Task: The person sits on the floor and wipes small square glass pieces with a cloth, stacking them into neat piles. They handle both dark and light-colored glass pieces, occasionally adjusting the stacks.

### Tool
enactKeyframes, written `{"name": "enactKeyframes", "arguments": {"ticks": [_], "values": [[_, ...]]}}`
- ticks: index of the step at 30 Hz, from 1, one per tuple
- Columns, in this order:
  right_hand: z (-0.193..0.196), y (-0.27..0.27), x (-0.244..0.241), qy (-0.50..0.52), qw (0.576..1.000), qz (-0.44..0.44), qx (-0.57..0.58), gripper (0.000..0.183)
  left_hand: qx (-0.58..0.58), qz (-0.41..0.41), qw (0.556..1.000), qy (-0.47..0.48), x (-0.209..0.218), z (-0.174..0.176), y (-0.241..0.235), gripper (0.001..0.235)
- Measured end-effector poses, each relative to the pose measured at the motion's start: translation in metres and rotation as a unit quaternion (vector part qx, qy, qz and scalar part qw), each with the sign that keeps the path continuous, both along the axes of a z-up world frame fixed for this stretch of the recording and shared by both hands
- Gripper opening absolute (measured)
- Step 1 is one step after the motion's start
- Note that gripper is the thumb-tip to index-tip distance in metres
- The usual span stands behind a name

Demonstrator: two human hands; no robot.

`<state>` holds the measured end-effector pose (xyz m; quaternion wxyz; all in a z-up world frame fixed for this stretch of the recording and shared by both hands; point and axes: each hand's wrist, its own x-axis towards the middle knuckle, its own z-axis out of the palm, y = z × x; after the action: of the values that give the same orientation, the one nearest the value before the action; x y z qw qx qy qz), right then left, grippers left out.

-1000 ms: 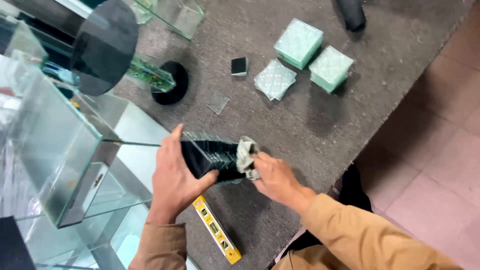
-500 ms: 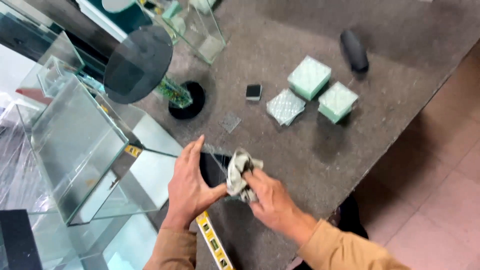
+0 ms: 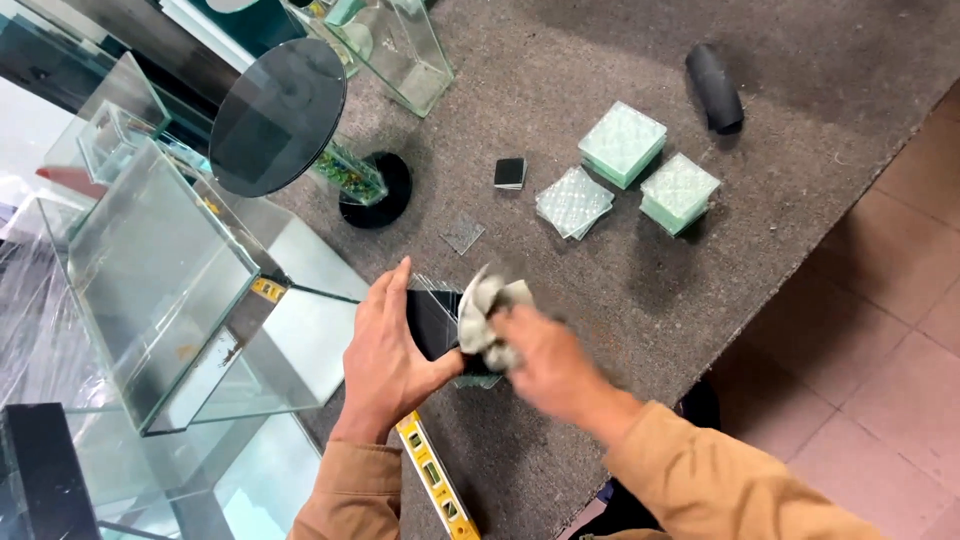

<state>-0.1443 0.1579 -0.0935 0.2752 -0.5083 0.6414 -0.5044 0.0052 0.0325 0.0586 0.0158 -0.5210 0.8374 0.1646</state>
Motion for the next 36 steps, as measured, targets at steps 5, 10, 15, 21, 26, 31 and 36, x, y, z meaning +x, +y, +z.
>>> {"name": "enactKeyframes", "arguments": {"ticks": [5,10,15,21,26,31,36], "values": [[-0.06,0.007,0.01,0.032,0.998,0.055,0.025,0.049,-0.013,-0.024,0.999,0.037,0.009,0.0,-0.005,0.13],[-0.022,0.013,-0.019,-0.045,0.998,-0.019,0.028,0.021,-0.005,-0.014,1.0,0.019,0.001,0.007,0.009,0.129],[0.024,-0.003,-0.006,-0.032,0.998,0.009,-0.057,0.018,-0.022,-0.029,0.999,0.01,0.002,-0.011,-0.005,0.133],[-0.062,0.018,-0.013,-0.065,0.997,0.037,0.023,0.025,-0.011,-0.038,0.998,0.047,0.009,-0.002,-0.003,0.14],[-0.02,0.033,-0.049,-0.189,0.974,-0.061,0.106,0.038,0.004,-0.067,0.981,0.182,0.025,-0.002,0.001,0.148],[-0.029,0.017,-0.068,-0.315,0.936,-0.109,0.111,0.021,0.1,0.242,0.842,0.471,0.06,-0.03,0.033,0.083],[0.024,-0.007,-0.055,-0.146,0.985,-0.026,0.086,0.022,0.058,0.317,0.899,0.295,0.118,-0.192,0.082,0.077]]}}
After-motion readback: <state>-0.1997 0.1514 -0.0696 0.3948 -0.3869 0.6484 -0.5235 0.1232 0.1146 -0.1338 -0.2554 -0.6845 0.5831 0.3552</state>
